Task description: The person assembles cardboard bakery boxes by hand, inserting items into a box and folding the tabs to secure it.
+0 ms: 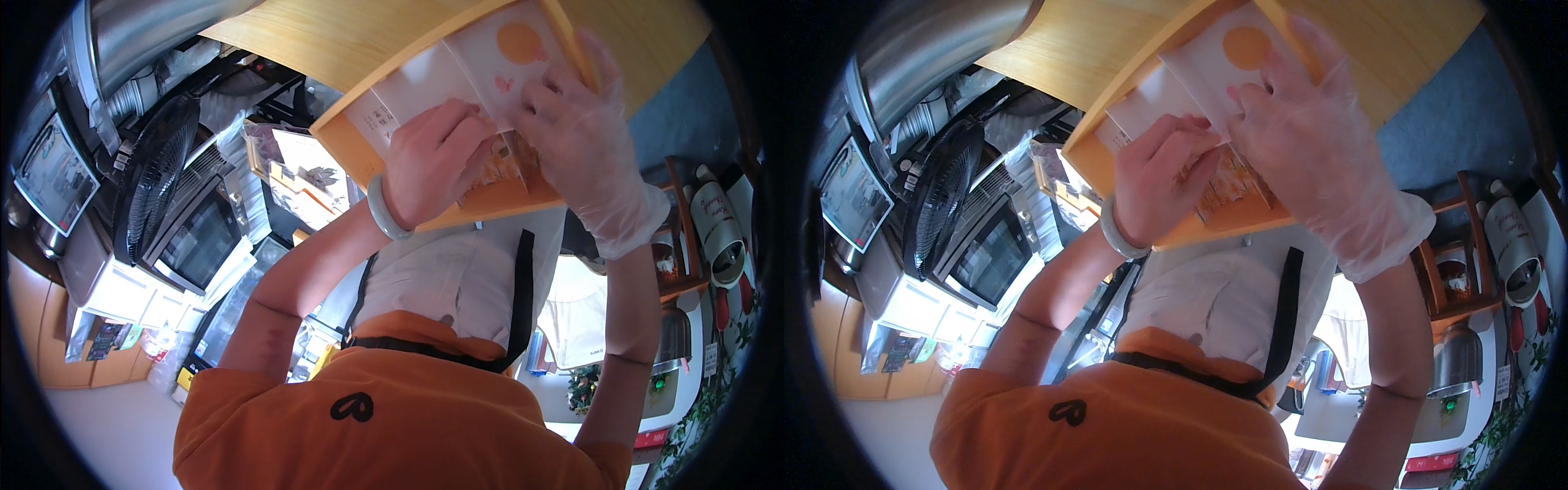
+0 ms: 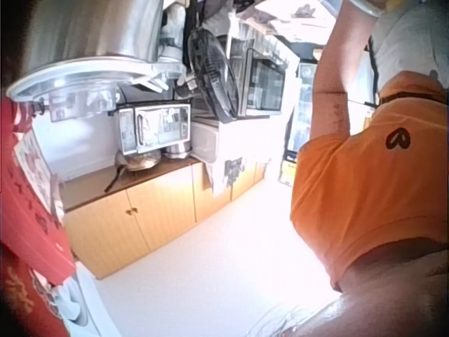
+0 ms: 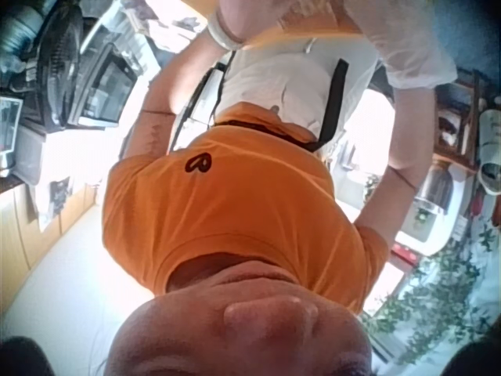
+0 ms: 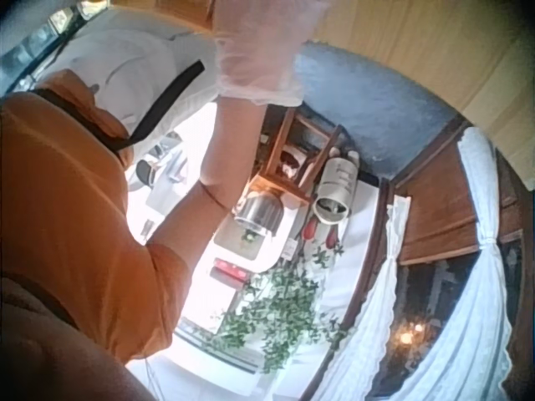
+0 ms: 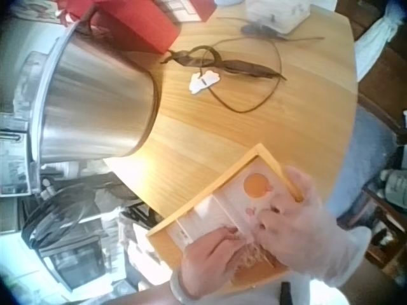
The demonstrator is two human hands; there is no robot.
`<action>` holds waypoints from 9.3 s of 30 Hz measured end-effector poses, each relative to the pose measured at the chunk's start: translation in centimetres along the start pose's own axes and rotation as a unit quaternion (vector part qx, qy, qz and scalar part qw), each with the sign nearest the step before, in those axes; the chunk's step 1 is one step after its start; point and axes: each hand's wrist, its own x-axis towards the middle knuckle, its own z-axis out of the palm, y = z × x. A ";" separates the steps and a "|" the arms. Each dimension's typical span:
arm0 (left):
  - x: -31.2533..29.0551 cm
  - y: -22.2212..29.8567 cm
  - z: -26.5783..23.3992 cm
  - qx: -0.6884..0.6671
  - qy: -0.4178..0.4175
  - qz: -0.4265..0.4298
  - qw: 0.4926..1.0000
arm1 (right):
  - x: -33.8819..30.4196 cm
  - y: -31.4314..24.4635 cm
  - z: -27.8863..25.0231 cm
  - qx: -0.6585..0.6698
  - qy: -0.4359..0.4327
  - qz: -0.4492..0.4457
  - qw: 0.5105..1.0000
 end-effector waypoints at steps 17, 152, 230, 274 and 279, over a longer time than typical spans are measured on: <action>-0.1 0.4 1.2 -0.047 0.075 -0.086 0.992 | 0.5 -0.1 0.4 -0.095 -0.036 -0.018 0.995; -9.4 -3.5 0.3 -0.500 0.326 -0.350 0.722 | 5.9 -9.2 8.4 0.007 -0.054 -0.157 0.986; -65.8 9.6 9.3 -0.115 0.245 -0.655 0.705 | -14.9 -39.1 22.9 0.242 -0.291 -0.173 0.909; -62.2 -26.7 -5.1 -0.144 0.412 -0.524 0.732 | 2.0 -51.7 59.3 0.509 -0.429 0.257 0.701; -62.3 -26.6 -5.1 -0.129 0.420 -0.523 0.731 | 1.5 -52.8 59.0 0.536 -0.388 0.294 0.689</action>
